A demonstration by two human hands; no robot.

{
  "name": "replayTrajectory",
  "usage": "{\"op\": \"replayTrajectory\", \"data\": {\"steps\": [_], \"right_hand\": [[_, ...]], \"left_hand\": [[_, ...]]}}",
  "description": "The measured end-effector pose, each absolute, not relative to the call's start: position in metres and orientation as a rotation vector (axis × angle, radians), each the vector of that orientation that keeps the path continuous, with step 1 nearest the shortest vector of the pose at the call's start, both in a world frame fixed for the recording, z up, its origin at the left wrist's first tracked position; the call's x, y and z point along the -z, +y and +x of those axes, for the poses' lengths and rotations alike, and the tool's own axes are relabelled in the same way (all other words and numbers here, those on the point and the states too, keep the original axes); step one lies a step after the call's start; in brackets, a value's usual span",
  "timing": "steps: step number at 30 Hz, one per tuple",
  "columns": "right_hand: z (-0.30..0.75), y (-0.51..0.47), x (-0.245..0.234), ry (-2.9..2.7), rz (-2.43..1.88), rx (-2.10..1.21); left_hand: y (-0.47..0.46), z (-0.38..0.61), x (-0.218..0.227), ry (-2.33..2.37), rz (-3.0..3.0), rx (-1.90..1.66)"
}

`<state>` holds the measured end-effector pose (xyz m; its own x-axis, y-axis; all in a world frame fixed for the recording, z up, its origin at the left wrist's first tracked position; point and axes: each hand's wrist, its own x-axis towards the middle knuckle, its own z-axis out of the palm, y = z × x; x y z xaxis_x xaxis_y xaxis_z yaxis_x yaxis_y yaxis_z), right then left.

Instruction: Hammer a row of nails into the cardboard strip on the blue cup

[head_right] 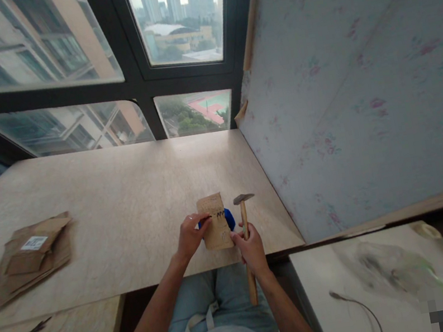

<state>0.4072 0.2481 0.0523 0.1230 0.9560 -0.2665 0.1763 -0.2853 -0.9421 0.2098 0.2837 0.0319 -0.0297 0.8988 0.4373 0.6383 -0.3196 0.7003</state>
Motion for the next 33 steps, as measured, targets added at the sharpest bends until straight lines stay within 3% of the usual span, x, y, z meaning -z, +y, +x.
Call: {"op": "replayTrajectory", "data": {"steps": [15, 21, 28, 33], "right_hand": [[0.409, 0.248, -0.051, -1.158, -1.661, -1.163], [0.421, 0.241, -0.079, -1.179, -1.654, -1.11], [0.428, 0.229, -0.124, -1.451, -1.381, -1.516], [0.424, 0.232, -0.129, -1.754, -1.338, -1.38]], "left_hand": [[0.28, 0.208, -0.027, 1.556, 1.89, -1.321], [0.279, 0.208, -0.028, 1.568, 1.865, -1.307], [0.281, 0.209, -0.029, 1.559, 1.889, -1.306], [0.281, 0.209, -0.034, 1.572, 1.899, -1.264]]}}
